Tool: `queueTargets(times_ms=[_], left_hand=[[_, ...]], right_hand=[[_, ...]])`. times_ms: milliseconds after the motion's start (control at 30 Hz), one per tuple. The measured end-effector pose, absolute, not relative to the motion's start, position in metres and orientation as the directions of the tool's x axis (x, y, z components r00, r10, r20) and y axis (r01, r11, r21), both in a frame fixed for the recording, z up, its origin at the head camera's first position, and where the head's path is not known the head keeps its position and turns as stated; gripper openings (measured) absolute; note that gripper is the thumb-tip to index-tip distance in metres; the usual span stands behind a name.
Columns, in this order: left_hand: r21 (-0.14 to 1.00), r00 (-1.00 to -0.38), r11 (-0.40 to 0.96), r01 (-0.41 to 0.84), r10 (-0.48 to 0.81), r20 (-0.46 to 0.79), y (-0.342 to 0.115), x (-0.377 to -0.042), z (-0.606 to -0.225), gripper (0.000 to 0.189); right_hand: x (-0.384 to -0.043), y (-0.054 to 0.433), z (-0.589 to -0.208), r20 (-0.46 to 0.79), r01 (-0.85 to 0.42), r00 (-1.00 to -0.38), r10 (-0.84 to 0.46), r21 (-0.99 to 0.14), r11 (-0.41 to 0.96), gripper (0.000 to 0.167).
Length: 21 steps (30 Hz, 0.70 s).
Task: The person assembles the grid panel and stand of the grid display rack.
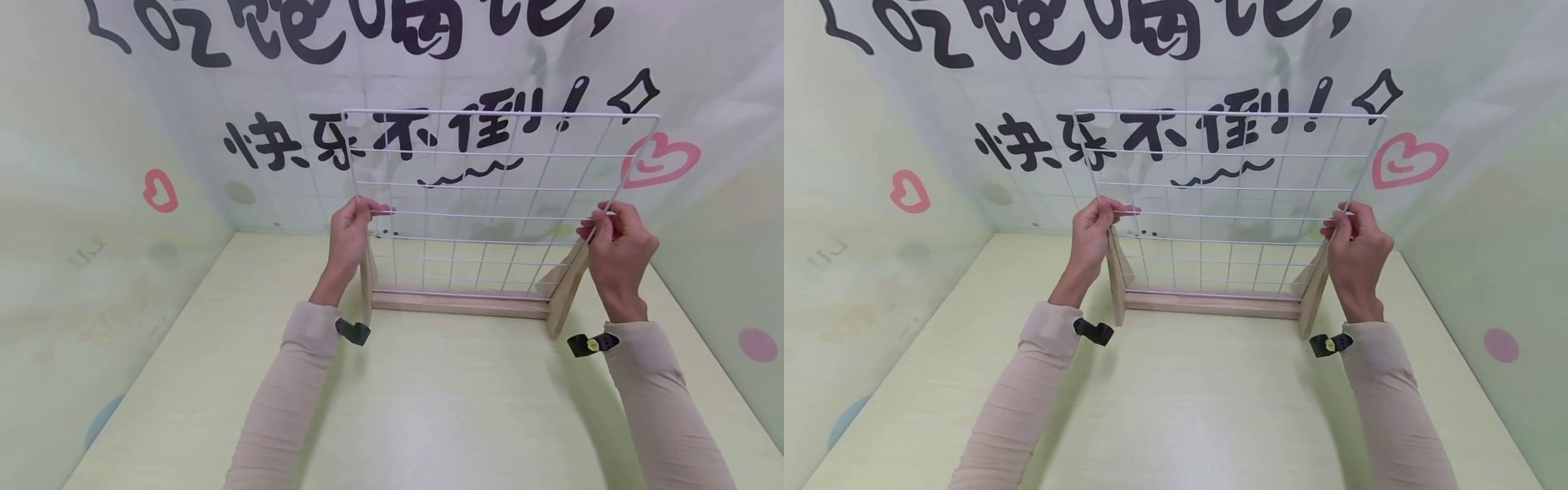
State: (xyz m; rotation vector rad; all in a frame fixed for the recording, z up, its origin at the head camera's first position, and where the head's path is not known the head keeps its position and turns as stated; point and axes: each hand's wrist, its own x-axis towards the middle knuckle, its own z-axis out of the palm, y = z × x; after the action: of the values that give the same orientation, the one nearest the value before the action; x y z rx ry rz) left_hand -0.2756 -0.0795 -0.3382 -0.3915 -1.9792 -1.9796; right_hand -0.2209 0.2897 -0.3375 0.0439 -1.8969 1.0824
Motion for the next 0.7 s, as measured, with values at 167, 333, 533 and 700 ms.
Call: queueTargets(times_ms=[167,333,533,700], left_hand=[[0.910,-0.909,0.006,0.415,-0.028,0.415,-0.0792,-0.2764,-0.3397,0.029],[0.907,-0.907,0.002,0.420,-0.019,0.420,-0.0783,-0.2773,-0.3414,0.030],[0.909,-0.909,0.008,0.417,-0.017,0.417,-0.0786,-0.2774,-0.3443,0.031],[0.907,-0.907,0.005,0.422,-0.009,0.422,-0.0789,-0.2771,-0.3443,0.033]], right_hand=[[-0.2197,0.2893,-0.3388,0.718,-0.425,-0.581,0.383,-0.669,0.610,0.028],[-0.2187,0.2896,-0.3401,0.715,-0.411,-0.585,0.383,-0.668,0.620,0.028],[-0.2188,0.2907,-0.3416,0.718,-0.410,-0.593,0.365,-0.659,0.631,0.027],[-0.2189,0.2902,-0.3422,0.720,-0.409,-0.593,0.360,-0.654,0.636,0.026]])
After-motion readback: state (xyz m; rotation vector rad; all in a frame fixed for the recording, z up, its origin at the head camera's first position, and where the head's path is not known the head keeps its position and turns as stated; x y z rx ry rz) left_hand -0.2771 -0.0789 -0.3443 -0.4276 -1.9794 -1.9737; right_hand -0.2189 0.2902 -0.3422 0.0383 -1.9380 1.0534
